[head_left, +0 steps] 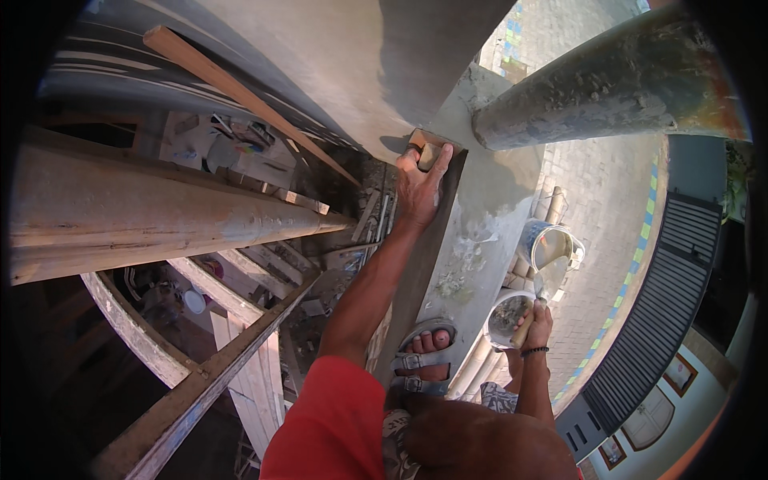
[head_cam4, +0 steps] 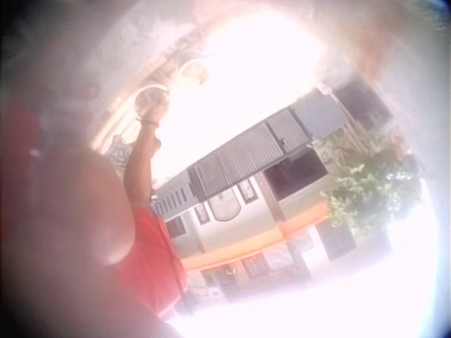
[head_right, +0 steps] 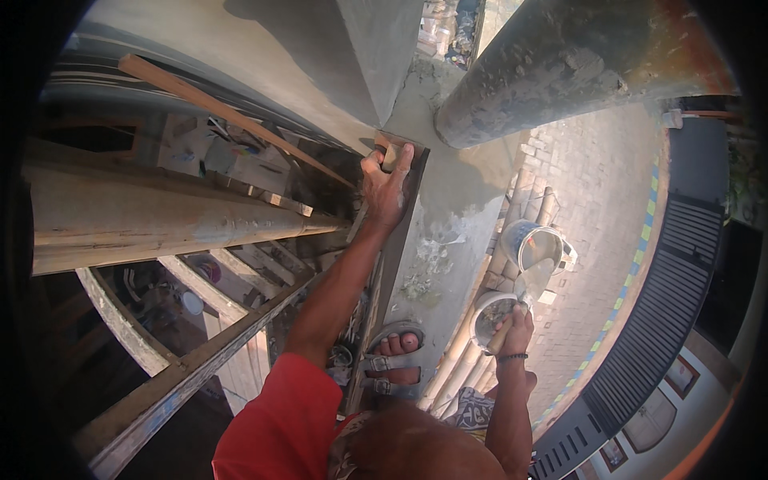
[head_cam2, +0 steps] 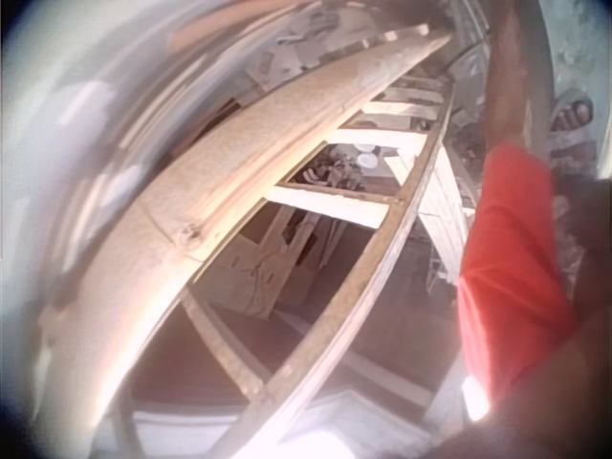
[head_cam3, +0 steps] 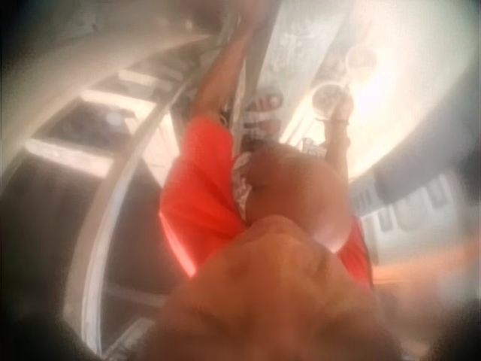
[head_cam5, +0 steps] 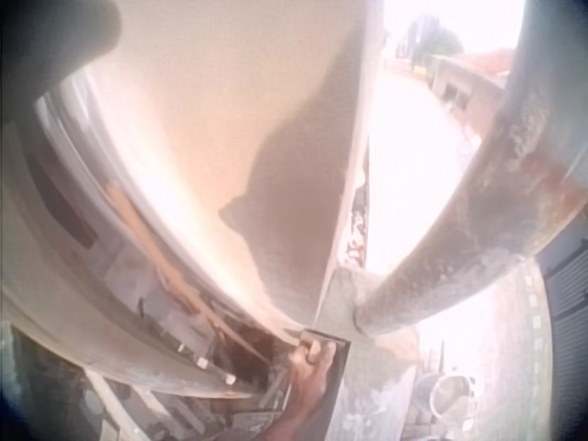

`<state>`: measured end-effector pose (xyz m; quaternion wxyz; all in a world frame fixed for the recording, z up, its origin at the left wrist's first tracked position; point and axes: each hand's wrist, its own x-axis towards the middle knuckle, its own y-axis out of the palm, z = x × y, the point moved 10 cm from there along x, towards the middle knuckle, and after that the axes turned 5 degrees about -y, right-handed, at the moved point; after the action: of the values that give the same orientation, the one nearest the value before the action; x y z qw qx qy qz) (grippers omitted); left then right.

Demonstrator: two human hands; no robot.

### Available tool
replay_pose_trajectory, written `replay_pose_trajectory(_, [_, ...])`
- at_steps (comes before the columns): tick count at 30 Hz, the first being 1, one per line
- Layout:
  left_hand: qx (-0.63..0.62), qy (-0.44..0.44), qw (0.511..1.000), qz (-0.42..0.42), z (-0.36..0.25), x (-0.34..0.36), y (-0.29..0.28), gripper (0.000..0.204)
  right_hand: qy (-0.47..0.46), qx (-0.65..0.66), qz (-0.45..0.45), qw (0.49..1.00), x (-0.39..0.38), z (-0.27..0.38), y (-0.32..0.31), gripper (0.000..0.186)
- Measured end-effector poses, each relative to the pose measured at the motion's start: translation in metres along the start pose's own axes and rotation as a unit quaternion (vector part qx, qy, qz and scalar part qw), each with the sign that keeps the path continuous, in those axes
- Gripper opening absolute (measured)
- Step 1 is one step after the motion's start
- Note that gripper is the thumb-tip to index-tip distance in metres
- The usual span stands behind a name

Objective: The person applies plaster to a wall using a trowel and a wooden float. They repeatedly scoop plaster from a bucket, apply it to the wall, and smooth the surface with the float.

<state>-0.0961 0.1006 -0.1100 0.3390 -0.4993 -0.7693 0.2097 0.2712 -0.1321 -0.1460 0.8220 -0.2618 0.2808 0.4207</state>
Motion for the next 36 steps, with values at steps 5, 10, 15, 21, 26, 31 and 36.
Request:
replay_pose_trajectory(5, [-0.001,0.010,0.999,0.032,0.022,-0.006,0.022,0.062,0.010,0.008,-0.015,1.000,-0.002,0.000,0.000,0.022])
replay_pose_trajectory(10, [0.028,-0.027,0.997,0.073,0.053,-0.026,0.028,0.065,0.013,0.015,-0.012,1.000,0.001,-0.002,-0.001,0.023])
replay_pose_trajectory(15, [0.003,0.043,0.999,-0.032,0.014,-0.018,-0.007,0.064,0.016,0.002,-0.016,1.000,0.001,-0.002,0.003,0.017])
replay_pose_trajectory(21, [0.017,0.042,0.999,-0.020,0.010,0.008,0.002,0.069,0.012,-0.006,-0.004,1.000,0.011,-0.011,0.003,0.023])
replay_pose_trajectory(26, [0.059,0.025,0.998,0.012,0.034,-0.003,0.019,0.063,0.013,-0.006,0.009,1.000,0.014,-0.010,0.005,0.021])
replay_pose_trajectory(31, [0.050,-0.038,0.995,0.082,0.054,-0.025,0.025,0.067,0.009,-0.005,-0.002,1.000,0.010,-0.005,0.007,0.018])
replay_pose_trajectory(36, [-0.002,0.005,1.000,-0.012,0.013,-0.014,0.003,0.064,-0.003,-0.007,0.004,1.000,0.012,-0.005,0.003,0.019])
